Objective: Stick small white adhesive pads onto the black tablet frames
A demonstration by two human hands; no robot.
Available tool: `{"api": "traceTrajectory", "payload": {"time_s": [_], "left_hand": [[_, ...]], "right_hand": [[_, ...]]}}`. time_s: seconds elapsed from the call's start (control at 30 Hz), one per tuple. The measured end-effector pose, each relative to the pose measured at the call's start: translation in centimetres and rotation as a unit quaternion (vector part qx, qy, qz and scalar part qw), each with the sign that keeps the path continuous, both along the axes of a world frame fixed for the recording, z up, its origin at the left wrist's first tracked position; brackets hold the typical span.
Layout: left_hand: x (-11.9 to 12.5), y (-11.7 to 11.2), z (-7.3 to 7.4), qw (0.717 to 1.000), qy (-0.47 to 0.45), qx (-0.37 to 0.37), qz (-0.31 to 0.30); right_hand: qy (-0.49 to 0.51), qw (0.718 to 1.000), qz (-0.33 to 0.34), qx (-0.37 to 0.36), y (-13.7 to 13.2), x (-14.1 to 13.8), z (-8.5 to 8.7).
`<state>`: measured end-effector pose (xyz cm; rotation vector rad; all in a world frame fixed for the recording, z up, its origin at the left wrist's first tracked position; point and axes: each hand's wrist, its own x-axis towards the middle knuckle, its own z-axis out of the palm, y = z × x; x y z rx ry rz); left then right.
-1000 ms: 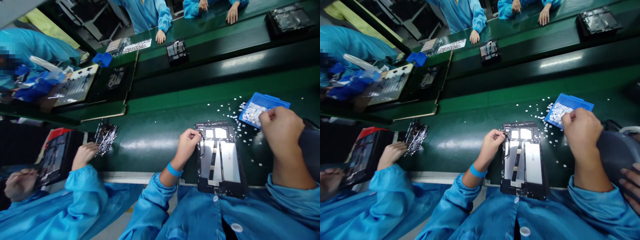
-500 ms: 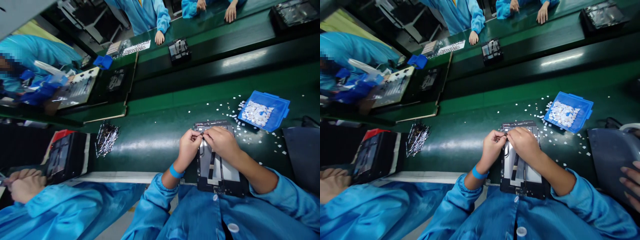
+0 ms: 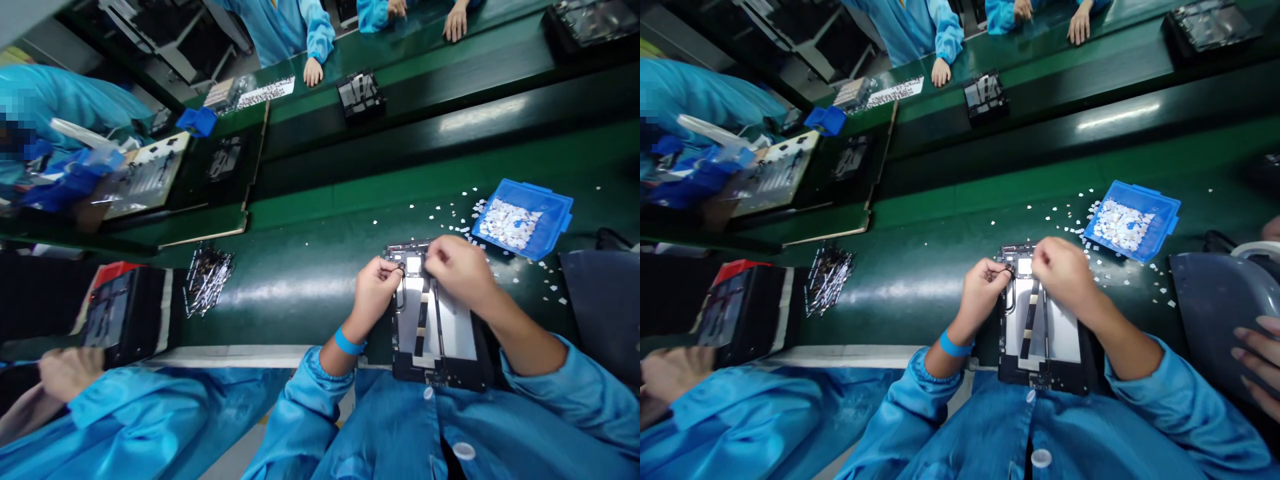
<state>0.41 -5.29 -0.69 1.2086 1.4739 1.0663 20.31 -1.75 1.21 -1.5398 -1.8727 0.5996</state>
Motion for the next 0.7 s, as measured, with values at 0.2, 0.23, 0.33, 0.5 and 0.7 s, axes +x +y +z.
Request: {"api": "traceTrajectory", "payload": {"time_s": [0.2, 0.23, 0.33, 0.5, 0.7], "left_hand": [[-0.4, 0.8, -0.6, 0.994, -0.098, -0.048, -0.001], [-0.5, 0.8, -0.6, 0.994, -0.096, -0.046, -0.003], [-1.0, 0.4, -0.1, 0.999, -0.047, -0.022, -0.015], [-2.4, 0.0, 0.3, 0.991, 0.125, 0.054, -0.017], [-3.3, 1.8, -0.3, 0.937, 0.293, 0.164, -0.099]], "right_hand": [[-0.159, 0.955, -0.249, -0.002, 2.0, 7.6, 1.1], [-0.156, 0.962, -0.226, -0.004, 1.9, 7.6, 1.2], [-0.084, 0.992, -0.091, 0.014, 0.6, 5.2, 1.4], [-0.041, 0.998, 0.008, -0.052, -1.5, 1.5, 1.2], [-0.052, 0.987, 0.027, -0.152, 1.2, -1.3, 1.3]]}}
